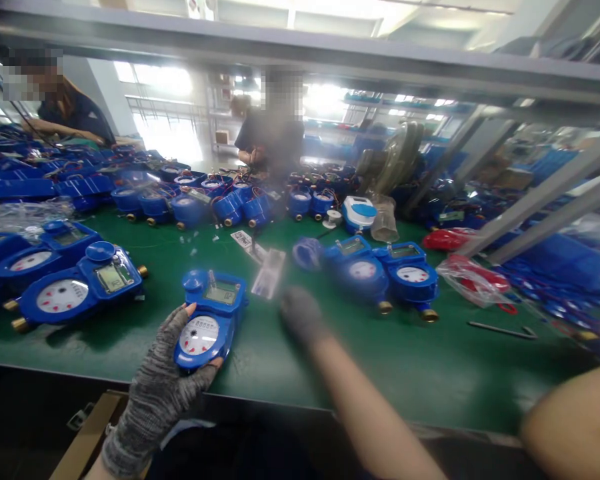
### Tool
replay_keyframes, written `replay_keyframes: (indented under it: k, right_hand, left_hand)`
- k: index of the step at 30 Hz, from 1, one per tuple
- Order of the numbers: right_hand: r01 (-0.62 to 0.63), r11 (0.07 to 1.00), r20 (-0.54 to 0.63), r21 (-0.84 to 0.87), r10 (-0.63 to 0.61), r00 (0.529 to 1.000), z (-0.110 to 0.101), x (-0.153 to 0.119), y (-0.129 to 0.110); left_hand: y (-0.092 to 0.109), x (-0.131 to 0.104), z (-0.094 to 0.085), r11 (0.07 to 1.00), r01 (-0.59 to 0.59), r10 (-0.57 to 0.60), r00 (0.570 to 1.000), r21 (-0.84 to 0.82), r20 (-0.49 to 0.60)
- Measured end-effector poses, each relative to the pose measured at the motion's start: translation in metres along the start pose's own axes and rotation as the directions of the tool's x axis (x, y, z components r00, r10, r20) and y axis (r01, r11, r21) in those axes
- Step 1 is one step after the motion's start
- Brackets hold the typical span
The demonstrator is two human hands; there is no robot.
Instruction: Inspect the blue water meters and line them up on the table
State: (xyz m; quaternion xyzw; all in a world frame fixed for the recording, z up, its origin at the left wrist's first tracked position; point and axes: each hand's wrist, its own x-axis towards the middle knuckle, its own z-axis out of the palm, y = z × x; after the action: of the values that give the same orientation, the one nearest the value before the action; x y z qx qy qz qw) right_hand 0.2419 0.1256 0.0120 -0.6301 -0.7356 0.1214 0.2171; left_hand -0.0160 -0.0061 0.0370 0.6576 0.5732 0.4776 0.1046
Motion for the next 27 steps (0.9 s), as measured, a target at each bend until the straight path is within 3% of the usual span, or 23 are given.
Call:
replay_keyframes:
  k: [4,8,13,18,23,27]
  right_hand:
    - [0.109,0.982,-0.059,0.156,-0.101,0.993,-0.006,-0.013,-0.026]
    - [0.228,0.943,-0.152,0.241,-0.195,0.969,-0.006,-0.024,-0.055]
    - [0.270,0.932,-0.183,0.242,-0.229,0.956,-0.002,-0.023,-0.071]
    - [0.263,0.953,-0.206,0.150,-0.229,0.951,-0.005,-0.025,-0.077]
    - [0.473,0.875,-0.152,-0.106,-0.484,0.862,-0.009,-0.030,-0.074]
    - [0.513,0.837,-0.088,-0.193,-0.535,0.840,-0.009,-0.039,-0.074]
  left_hand:
    - [-0.013,0.013,-0.012,0.996,0.004,0.005,0.994,-0.090,0.109]
    - [-0.015,0.012,-0.012,0.994,0.014,-0.001,0.994,-0.110,0.110]
    - [-0.015,0.009,-0.009,0.993,0.020,-0.009,0.996,-0.119,0.092]
    - [-0.015,0.009,-0.010,0.994,0.020,-0.010,0.996,-0.110,0.091]
    - [-0.015,0.009,-0.010,0.994,0.009,0.000,0.997,-0.107,0.083]
    - [-0.015,0.011,-0.010,0.994,-0.020,0.030,0.996,-0.112,0.089]
